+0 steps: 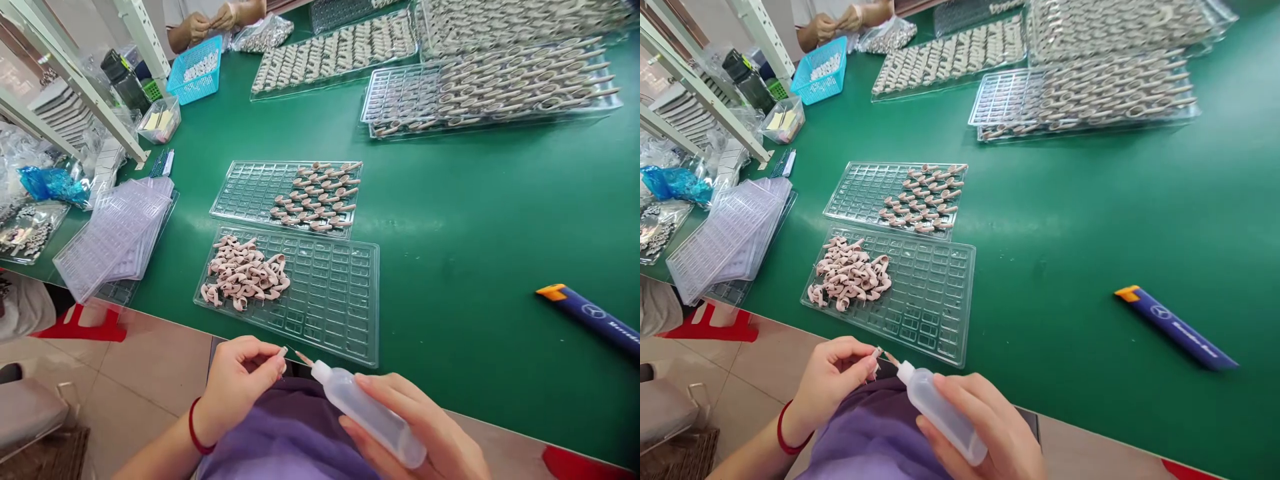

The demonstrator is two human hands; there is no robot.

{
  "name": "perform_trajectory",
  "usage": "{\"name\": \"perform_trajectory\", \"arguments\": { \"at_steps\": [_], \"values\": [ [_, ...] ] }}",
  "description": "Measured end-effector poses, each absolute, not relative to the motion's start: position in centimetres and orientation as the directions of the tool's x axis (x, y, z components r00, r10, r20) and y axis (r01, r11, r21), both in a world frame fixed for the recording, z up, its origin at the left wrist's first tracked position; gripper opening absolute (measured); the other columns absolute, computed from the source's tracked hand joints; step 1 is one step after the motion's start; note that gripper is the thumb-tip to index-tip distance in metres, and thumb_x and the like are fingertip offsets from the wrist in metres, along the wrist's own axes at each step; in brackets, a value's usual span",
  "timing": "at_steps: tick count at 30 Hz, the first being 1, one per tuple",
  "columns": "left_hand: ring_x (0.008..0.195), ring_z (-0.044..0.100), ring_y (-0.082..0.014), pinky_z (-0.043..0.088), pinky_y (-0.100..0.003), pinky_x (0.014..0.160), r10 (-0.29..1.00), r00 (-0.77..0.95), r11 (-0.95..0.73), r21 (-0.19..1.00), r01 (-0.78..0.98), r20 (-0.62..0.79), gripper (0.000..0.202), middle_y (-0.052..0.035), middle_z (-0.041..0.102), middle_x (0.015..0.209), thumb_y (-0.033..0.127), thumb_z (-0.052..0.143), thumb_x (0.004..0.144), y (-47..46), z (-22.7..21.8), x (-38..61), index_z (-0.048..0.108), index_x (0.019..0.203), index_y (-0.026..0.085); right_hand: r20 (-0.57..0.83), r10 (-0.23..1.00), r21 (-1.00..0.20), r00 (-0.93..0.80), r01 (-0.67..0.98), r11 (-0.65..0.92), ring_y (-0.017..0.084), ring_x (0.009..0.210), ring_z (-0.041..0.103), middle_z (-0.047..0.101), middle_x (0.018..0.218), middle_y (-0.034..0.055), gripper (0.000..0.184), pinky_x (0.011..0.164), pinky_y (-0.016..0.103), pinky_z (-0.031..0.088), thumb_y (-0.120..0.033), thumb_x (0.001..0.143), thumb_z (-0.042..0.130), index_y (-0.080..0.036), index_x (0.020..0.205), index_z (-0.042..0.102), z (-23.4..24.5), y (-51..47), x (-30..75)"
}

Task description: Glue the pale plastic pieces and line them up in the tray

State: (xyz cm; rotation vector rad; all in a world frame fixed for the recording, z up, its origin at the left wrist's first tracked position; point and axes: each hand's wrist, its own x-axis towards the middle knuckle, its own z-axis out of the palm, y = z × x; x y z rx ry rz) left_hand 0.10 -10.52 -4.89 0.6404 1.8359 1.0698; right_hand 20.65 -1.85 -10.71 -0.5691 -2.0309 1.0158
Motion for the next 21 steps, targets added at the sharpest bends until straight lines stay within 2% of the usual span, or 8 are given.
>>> {"name": "perform_trajectory", "arguments": {
  "at_steps": [6,10,15,21],
  "values": [
    [0.06,0.062,-0.0142,0.052,-0.025,0.057,0.756,-0.488,0.504,0.863,0.009,-0.437,0.011,-0.0046,0.069,0.07,0.028,0.074,0.071,-10.4,-5.1,0.4,0.079,0.076,0.019,0.452,0.64,-0.812,-0.621,0.011,0.583,0.017,0.068,0.065,0.069,0.09,0.005,0.062,0.055,0.027,0.055,-0.01,0.08,0.065,-0.029,0.137,0.051,-10.2,-1.6,20.5],
    [0.061,0.062,-0.0146,0.052,-0.024,0.057,0.747,-0.494,0.504,0.864,-0.016,-0.445,0.012,-0.0044,0.067,0.071,0.027,0.075,0.07,-10.6,-5.2,0.6,0.078,0.075,0.018,0.461,0.634,-0.805,-0.621,0.008,0.593,0.015,0.063,0.064,0.069,0.083,0.0031,0.059,0.052,0.025,0.054,-0.011,0.08,0.066,-0.028,0.135,0.053,-9.6,-1.4,20.5],
    [0.057,0.059,-0.0117,0.049,-0.022,0.054,0.745,-0.512,0.492,0.871,-0.011,-0.428,0.009,-0.003,0.065,0.07,0.025,0.074,0.069,-10.6,-5.3,0.9,0.078,0.074,0.018,0.425,0.626,-0.825,-0.654,0.004,0.565,0.016,0.066,0.065,0.069,0.085,0.0033,0.06,0.054,0.027,0.054,-0.008,0.079,0.066,-0.028,0.135,0.052,-9.4,-1.4,20.6],
    [0.058,0.059,-0.0111,0.049,-0.021,0.055,0.747,-0.515,0.487,0.873,-0.007,-0.421,0.011,-0.0032,0.064,0.071,0.024,0.073,0.071,-10.5,-5.2,0.9,0.077,0.075,0.015,0.477,0.626,-0.817,-0.617,-0.049,0.574,0.014,0.066,0.063,0.068,0.084,0.0051,0.05,0.055,0.024,0.053,-0.004,0.081,0.063,-0.021,0.128,0.057,-9.4,-1.3,20.5]
  ]
}}
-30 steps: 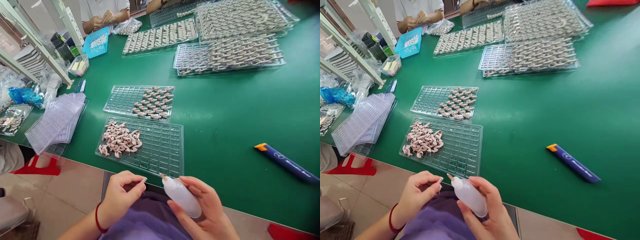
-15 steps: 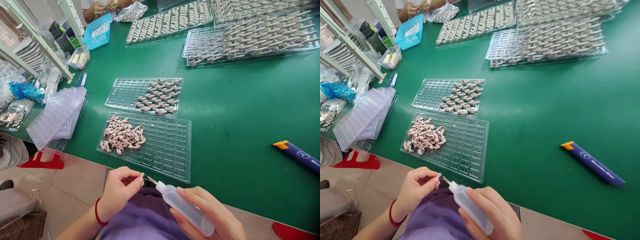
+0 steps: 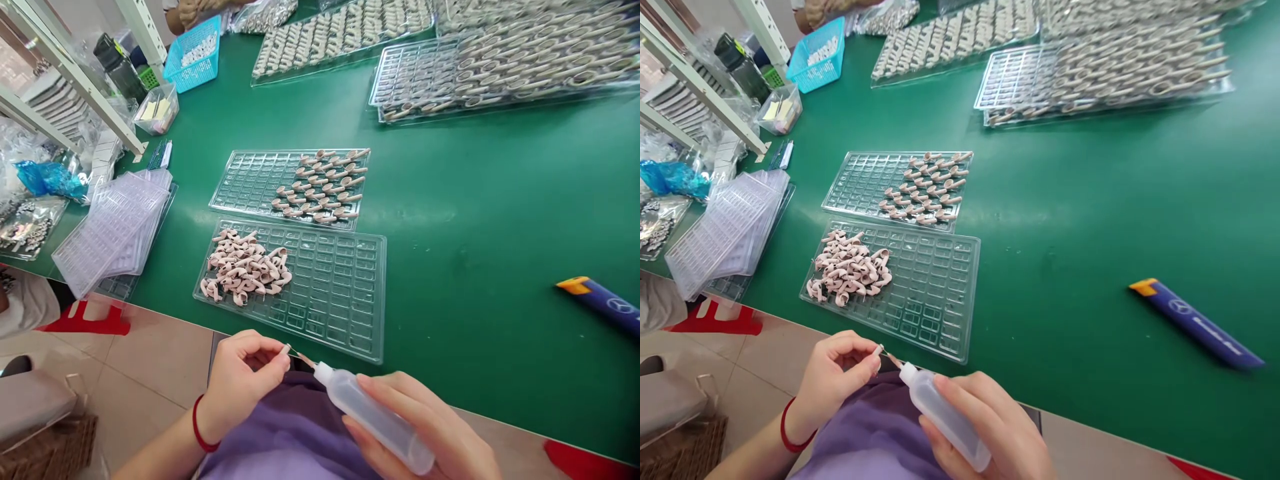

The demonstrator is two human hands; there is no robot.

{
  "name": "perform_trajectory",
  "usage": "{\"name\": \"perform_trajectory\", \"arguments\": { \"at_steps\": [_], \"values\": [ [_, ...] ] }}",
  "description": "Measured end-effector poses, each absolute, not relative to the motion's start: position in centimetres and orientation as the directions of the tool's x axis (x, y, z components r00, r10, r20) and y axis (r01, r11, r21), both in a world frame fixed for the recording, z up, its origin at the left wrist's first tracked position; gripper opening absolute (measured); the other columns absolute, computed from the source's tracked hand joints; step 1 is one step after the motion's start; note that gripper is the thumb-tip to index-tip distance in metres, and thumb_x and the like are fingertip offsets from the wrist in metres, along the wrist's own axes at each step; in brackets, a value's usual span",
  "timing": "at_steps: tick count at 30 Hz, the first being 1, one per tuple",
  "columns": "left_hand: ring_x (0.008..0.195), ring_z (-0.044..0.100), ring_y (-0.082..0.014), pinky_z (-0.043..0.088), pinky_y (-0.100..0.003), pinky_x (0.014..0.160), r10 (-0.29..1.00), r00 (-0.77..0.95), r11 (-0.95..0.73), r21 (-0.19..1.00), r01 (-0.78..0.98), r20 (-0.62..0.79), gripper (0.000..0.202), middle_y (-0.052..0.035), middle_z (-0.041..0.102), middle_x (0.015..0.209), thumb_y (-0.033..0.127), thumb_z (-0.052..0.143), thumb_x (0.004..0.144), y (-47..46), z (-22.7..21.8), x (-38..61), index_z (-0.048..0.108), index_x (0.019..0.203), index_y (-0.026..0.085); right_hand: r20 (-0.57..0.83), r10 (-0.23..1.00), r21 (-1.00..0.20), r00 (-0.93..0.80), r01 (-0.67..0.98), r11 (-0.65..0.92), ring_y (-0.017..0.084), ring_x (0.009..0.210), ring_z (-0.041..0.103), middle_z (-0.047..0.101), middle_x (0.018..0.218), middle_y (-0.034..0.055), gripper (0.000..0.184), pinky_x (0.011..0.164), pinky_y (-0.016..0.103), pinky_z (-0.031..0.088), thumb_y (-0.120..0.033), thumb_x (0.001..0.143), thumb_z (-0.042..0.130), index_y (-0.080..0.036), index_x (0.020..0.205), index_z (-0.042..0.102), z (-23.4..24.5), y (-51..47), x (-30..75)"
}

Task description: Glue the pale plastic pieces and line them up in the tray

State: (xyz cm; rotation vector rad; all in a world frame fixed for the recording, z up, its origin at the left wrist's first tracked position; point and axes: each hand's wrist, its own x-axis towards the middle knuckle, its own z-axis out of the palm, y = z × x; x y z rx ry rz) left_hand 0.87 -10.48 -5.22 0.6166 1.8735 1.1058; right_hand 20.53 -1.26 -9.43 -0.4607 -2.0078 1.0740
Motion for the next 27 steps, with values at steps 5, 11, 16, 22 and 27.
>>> {"name": "perform_trajectory", "arguments": {
  "at_steps": [5,11,16,22,27],
  "values": [
    [0.058,0.059,-0.0107,0.049,-0.02,0.055,0.752,-0.508,0.483,0.875,-0.01,-0.421,0.012,-0.0031,0.063,0.071,0.024,0.073,0.073,-10.7,-5.3,0.9,0.077,0.077,0.014,0.464,0.631,-0.828,-0.622,-0.052,0.558,0.015,0.067,0.064,0.069,0.086,0.0041,0.056,0.056,0.025,0.054,-0.003,0.08,0.063,-0.023,0.132,0.056,-9.3,-1.3,20.5],
    [0.06,0.061,-0.0116,0.051,-0.021,0.057,0.752,-0.503,0.482,0.876,-0.02,-0.426,0.012,-0.0034,0.064,0.073,0.025,0.073,0.073,-10.8,-5.6,0.8,0.077,0.077,0.015,0.469,0.599,-0.809,-0.649,-0.044,0.586,0.015,0.067,0.063,0.067,0.085,0.0035,0.056,0.056,0.025,0.054,-0.004,0.08,0.064,-0.022,0.133,0.054,-9.2,-1.1,20.6],
    [0.061,0.062,-0.0127,0.052,-0.022,0.058,0.752,-0.505,0.48,0.877,-0.021,-0.424,0.012,-0.0042,0.065,0.073,0.025,0.074,0.073,-11.0,-5.3,0.9,0.078,0.078,0.015,0.429,0.664,-0.819,-0.613,0.047,0.572,0.017,0.07,0.065,0.068,0.088,0.0054,0.047,0.056,0.025,0.054,-0.014,0.084,0.065,-0.022,0.13,0.054,-9.8,-1.5,21.2],
    [0.069,0.065,-0.0154,0.053,-0.023,0.064,0.712,-0.444,0.51,0.835,-0.206,-0.544,0.02,-0.0078,0.072,0.079,0.033,0.078,0.073,-11.9,-5.5,2.5,0.079,0.081,0.014,0.415,0.715,-0.806,-0.563,0.138,0.576,0.017,0.078,0.068,0.066,0.096,0.0081,0.042,0.068,0.026,0.057,-0.012,0.087,0.06,-0.02,0.128,0.053,-10.2,-2.8,20.2],
    [0.058,0.06,-0.0118,0.048,-0.021,0.055,0.632,-0.331,0.511,0.698,-0.502,-0.701,0.033,-0.0055,0.072,0.068,0.043,0.085,0.067,-12.2,-7.2,3.5,0.076,0.074,0.012,0.569,0.597,-0.691,-0.566,0.065,0.72,0.016,0.079,0.064,0.065,0.091,0.0068,0.045,0.068,0.027,0.056,0.002,0.083,0.052,-0.021,0.122,0.058,-10.3,-3.1,18.4]
  ]
}}
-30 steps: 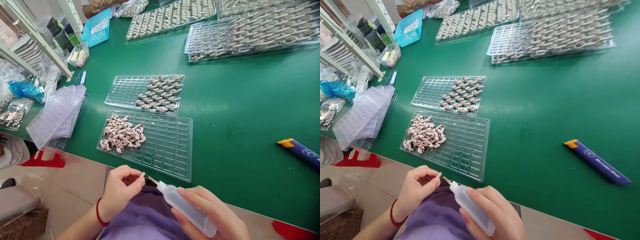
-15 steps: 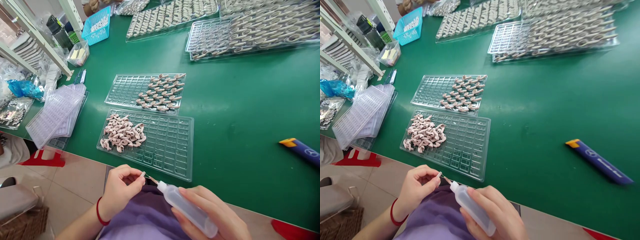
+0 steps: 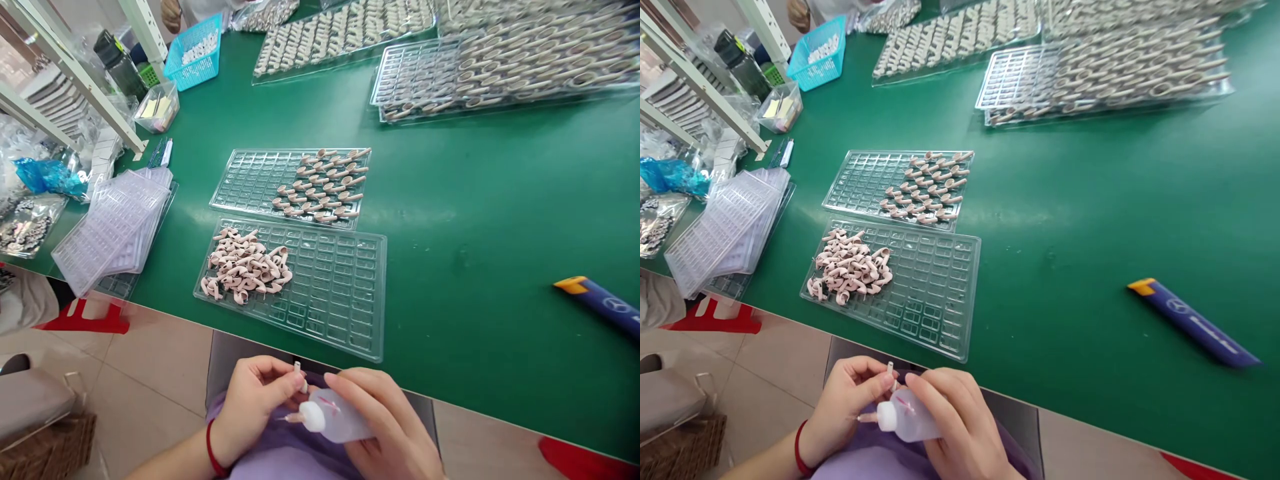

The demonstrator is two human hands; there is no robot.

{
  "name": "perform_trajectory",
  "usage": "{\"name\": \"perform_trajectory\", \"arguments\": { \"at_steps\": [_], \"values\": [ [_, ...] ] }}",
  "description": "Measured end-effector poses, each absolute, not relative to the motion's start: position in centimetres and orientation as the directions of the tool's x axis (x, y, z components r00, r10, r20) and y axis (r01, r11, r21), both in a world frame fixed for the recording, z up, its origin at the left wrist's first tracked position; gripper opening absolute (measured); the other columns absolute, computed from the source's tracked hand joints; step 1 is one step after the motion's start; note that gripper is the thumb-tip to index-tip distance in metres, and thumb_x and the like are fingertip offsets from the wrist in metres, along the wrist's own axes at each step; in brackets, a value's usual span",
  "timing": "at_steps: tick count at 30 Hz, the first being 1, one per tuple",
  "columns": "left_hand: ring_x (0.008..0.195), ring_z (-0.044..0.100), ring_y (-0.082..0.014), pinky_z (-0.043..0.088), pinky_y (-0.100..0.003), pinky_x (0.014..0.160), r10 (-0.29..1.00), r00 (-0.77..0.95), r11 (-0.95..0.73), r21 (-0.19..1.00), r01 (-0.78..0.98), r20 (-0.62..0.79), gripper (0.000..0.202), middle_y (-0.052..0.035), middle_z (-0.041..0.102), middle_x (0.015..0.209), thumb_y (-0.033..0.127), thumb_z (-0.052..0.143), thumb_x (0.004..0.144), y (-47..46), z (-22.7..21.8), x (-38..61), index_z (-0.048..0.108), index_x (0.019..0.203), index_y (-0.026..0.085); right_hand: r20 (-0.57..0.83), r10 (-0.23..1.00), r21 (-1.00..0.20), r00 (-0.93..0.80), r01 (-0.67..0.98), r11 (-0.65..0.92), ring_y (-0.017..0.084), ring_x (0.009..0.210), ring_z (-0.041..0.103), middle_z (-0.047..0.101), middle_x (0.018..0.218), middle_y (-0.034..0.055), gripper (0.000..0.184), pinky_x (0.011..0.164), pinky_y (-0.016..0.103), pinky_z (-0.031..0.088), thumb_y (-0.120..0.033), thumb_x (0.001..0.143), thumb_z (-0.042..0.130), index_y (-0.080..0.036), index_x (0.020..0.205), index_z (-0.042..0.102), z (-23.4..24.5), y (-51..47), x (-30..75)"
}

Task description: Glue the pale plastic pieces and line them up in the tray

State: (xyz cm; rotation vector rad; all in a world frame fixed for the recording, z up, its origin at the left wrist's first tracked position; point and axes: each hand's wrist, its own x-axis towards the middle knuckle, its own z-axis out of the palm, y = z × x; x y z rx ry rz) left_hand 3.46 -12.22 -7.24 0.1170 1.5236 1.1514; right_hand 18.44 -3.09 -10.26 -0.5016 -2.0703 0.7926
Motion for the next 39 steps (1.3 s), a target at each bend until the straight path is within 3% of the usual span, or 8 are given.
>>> {"name": "perform_trajectory", "arguments": {
  "at_steps": [3,10,24,30,33,35,37,39],
  "values": [
    [0.053,0.054,-0.0082,0.042,-0.018,0.05,0.621,-0.329,0.476,0.676,-0.563,-0.712,0.033,-0.0024,0.068,0.063,0.042,0.087,0.064,-12.3,-8.2,3.6,0.074,0.07,0.012,0.594,0.582,-0.663,-0.555,0.071,0.745,0.017,0.081,0.062,0.065,0.09,0.0064,0.043,0.071,0.028,0.054,0.006,0.081,0.051,-0.019,0.114,0.062,-10.6,-3.1,18.0],
    [0.055,0.053,-0.0085,0.042,-0.018,0.051,0.612,-0.335,0.447,0.663,-0.601,-0.717,0.035,-0.0027,0.066,0.063,0.041,0.089,0.061,-11.7,-8.4,3.7,0.075,0.067,0.011,0.597,0.582,-0.646,-0.553,0.099,0.757,0.017,0.084,0.059,0.063,0.092,0.0075,0.04,0.074,0.029,0.052,0.008,0.08,0.05,-0.016,0.11,0.061,-11.1,-3.3,18.0],
    [0.053,0.048,-0.0096,0.037,-0.022,0.05,0.615,-0.364,0.423,0.682,-0.596,-0.7,0.031,-0.001,0.061,0.057,0.039,0.089,0.057,-10.9,-8.3,3.9,0.074,0.062,0.012,0.585,0.594,-0.638,-0.551,0.139,0.757,0.016,0.079,0.061,0.065,0.089,0.0065,0.036,0.07,0.029,0.053,0.005,0.082,0.051,-0.018,0.107,0.062,-10.6,-3.2,17.7],
    [0.054,0.05,-0.0096,0.039,-0.021,0.051,0.645,-0.299,0.5,0.684,-0.532,-0.704,0.039,-0.002,0.064,0.062,0.047,0.088,0.056,-10.9,-7.9,3.0,0.074,0.067,0.012,0.597,0.585,-0.623,-0.549,0.141,0.769,0.016,0.078,0.063,0.066,0.089,0.007,0.035,0.069,0.028,0.054,0.004,0.082,0.052,-0.018,0.107,0.062,-10.3,-3.1,17.6],
    [0.053,0.053,-0.0103,0.043,-0.023,0.054,0.677,-0.126,0.633,0.661,-0.402,-0.725,0.041,-0.0027,0.066,0.063,0.049,0.086,0.059,-10.8,-5.9,1.4,0.074,0.073,0.012,0.545,0.576,-0.681,-0.61,0.079,0.728,0.015,0.076,0.065,0.066,0.09,0.0067,0.033,0.065,0.025,0.055,-0.002,0.085,0.051,-0.02,0.11,0.06,-9.8,-2.4,18.7],
    [0.057,0.057,-0.0123,0.046,-0.024,0.058,0.73,-0.088,0.651,0.728,-0.214,-0.678,0.033,-0.0042,0.069,0.066,0.044,0.083,0.065,-10.2,-3.9,0.0,0.075,0.075,0.014,0.493,0.58,-0.734,-0.648,0.048,0.677,0.016,0.077,0.067,0.065,0.093,0.0068,0.032,0.064,0.025,0.056,-0.008,0.085,0.057,-0.021,0.115,0.059,-9.6,-1.6,19.9],
    [0.064,0.06,-0.0145,0.047,-0.024,0.061,0.841,-0.165,0.532,0.843,0.084,-0.515,0.021,-0.0052,0.071,0.071,0.035,0.08,0.071,-8.6,-1.8,-1.8,0.077,0.076,0.016,0.471,0.634,-0.767,-0.613,0.07,0.638,0.018,0.08,0.068,0.065,0.095,0.0064,0.036,0.068,0.028,0.058,-0.013,0.082,0.067,-0.022,0.116,0.058,-9.5,-0.6,21.0],
    [0.069,0.062,-0.0161,0.049,-0.026,0.067,0.95,-0.213,0.3,0.856,0.42,-0.229,0.01,-0.0049,0.071,0.074,0.029,0.079,0.074,-5.8,-0.4,-4.1,0.078,0.075,0.019,0.47,0.734,-0.792,-0.49,0.132,0.596,0.019,0.08,0.066,0.065,0.094,0.0055,0.038,0.069,0.031,0.058,-0.017,0.079,0.073,-0.024,0.113,0.06,-9.5,0.3,21.5]
  ]
}}
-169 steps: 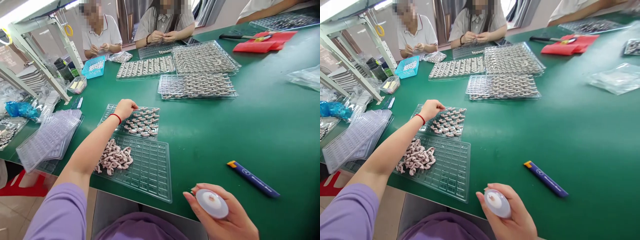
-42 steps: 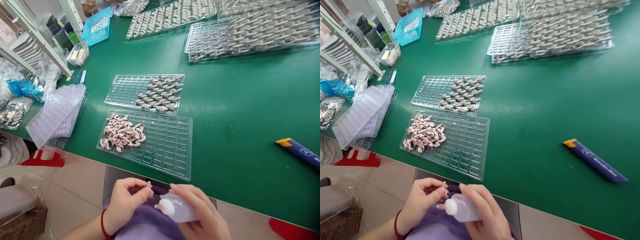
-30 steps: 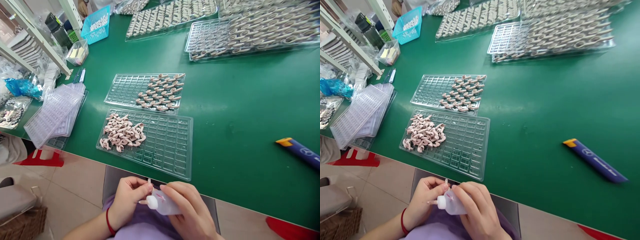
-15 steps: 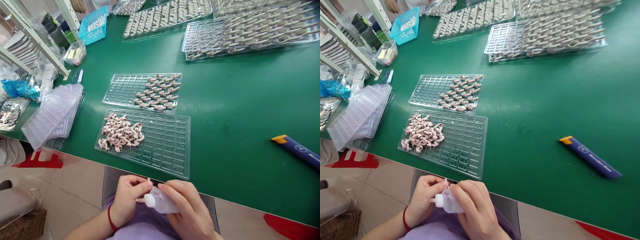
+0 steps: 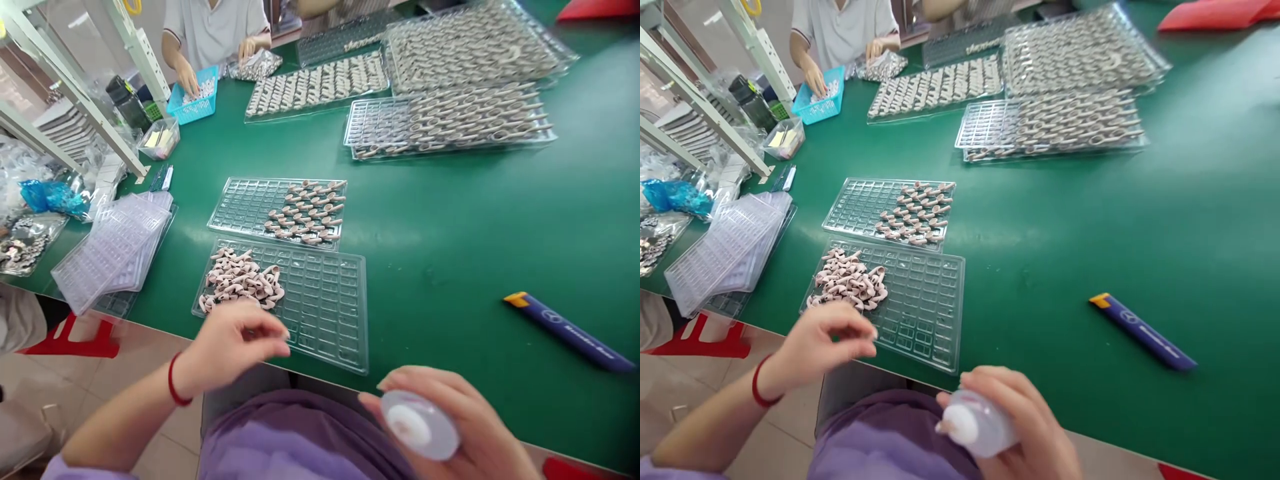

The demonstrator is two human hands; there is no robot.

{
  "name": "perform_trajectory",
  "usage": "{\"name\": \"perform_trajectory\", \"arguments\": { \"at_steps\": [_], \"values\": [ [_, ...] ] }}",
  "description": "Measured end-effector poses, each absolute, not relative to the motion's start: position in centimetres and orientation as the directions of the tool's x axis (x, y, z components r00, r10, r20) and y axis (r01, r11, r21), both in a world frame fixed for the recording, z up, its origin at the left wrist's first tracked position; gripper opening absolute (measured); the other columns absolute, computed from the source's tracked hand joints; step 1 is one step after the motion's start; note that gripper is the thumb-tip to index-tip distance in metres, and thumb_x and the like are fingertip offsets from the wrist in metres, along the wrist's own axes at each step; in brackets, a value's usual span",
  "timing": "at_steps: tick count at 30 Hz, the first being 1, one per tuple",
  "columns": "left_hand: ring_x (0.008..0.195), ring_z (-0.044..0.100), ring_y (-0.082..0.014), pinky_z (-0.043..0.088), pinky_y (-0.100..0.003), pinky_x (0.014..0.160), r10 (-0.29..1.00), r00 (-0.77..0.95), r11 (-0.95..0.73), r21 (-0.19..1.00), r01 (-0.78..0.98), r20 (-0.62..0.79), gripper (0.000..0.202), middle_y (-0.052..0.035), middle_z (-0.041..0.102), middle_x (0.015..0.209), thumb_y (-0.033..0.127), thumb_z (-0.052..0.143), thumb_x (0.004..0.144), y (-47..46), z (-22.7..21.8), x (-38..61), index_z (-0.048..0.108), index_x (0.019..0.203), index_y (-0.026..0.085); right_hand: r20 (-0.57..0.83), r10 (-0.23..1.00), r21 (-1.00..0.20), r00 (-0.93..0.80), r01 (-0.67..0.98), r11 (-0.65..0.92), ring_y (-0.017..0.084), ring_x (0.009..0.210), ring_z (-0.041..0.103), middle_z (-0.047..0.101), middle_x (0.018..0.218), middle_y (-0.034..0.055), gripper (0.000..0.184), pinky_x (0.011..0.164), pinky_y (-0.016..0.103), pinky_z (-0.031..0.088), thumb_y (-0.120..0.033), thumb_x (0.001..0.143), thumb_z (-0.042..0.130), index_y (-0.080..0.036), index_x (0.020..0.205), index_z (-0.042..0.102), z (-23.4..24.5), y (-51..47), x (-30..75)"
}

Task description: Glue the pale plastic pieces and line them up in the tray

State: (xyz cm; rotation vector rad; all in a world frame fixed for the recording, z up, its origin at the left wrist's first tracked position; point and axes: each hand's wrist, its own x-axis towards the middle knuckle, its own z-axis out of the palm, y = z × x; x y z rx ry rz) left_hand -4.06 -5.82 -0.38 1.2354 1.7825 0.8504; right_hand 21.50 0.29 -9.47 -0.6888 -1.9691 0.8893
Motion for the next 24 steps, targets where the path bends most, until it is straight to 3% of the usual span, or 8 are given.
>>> {"name": "perform_trajectory", "arguments": {
  "at_steps": [3,5,8,10,17,24],
  "values": [
    [0.072,0.062,-0.0154,0.049,-0.027,0.073,0.97,-0.206,0.06,0.69,0.722,0.131,0.004,-0.0025,0.07,0.074,0.021,0.075,0.078,0.2,0.2,-7.7,0.078,0.074,0.021,0.449,0.846,-0.828,-0.286,0.223,0.515,0.018,0.074,0.063,0.064,0.09,0.0043,0.029,0.065,0.032,0.055,-0.02,0.078,0.076,-0.025,0.104,0.062,-9.7,1.3,21.2],
    [0.074,0.062,-0.0148,0.049,-0.026,0.073,0.949,-0.208,0.038,0.57,0.821,0.236,0.003,-0.003,0.071,0.079,0.015,0.076,0.075,4.7,-0.3,-10.0,0.078,0.077,0.017,0.424,0.876,-0.846,-0.229,0.244,0.473,0.017,0.07,0.061,0.064,0.086,0.0036,0.025,0.062,0.031,0.053,-0.024,0.078,0.077,-0.024,0.099,0.062,-9.9,1.6,20.8],
    [0.082,0.065,-0.0155,0.049,-0.027,0.08,0.967,-0.174,0.095,0.373,0.923,0.184,0.015,-0.0038,0.073,0.087,0.01,0.068,0.081,10.5,-1.5,-12.2,0.079,0.089,0.015,0.373,0.905,-0.879,-0.204,0.236,0.415,0.016,0.067,0.06,0.064,0.085,0.0035,0.025,0.06,0.03,0.052,-0.027,0.078,0.077,-0.023,0.098,0.063,-10.3,1.7,20.8],
    [0.086,0.066,-0.0171,0.048,-0.028,0.083,0.976,-0.156,0.103,0.309,0.946,0.152,0.021,-0.0049,0.073,0.089,0.007,0.061,0.083,13.0,-2.4,-12.9,0.079,0.092,0.014,0.353,0.915,-0.893,-0.198,0.222,0.392,0.017,0.067,0.061,0.064,0.085,0.0036,0.024,0.059,0.03,0.053,-0.028,0.078,0.077,-0.023,0.097,0.063,-10.5,1.7,21.0],
    [0.089,0.066,-0.0206,0.048,-0.03,0.083,0.991,-0.102,0.082,0.221,0.972,0.081,0.024,-0.0082,0.073,0.09,0.004,0.059,0.081,15.7,-3.9,-12.7,0.08,0.087,0.013,0.356,0.907,-0.903,-0.225,0.168,0.396,0.016,0.068,0.062,0.064,0.084,0.0034,0.021,0.06,0.028,0.055,-0.021,0.078,0.075,-0.022,0.095,0.063,-9.9,1.9,21.1],
    [0.087,0.067,-0.0211,0.049,-0.031,0.083,0.995,-0.091,0.082,0.198,0.977,0.035,0.018,-0.0066,0.075,0.088,0.008,0.063,0.079,15.1,-2.2,-12.5,0.079,0.085,0.015,0.301,0.931,-0.925,-0.206,0.172,0.338,0.017,0.067,0.061,0.063,0.082,0.0036,0.019,0.058,0.03,0.056,-0.025,0.078,0.075,-0.023,0.092,0.063,-9.3,1.8,21.1]
  ]
}}
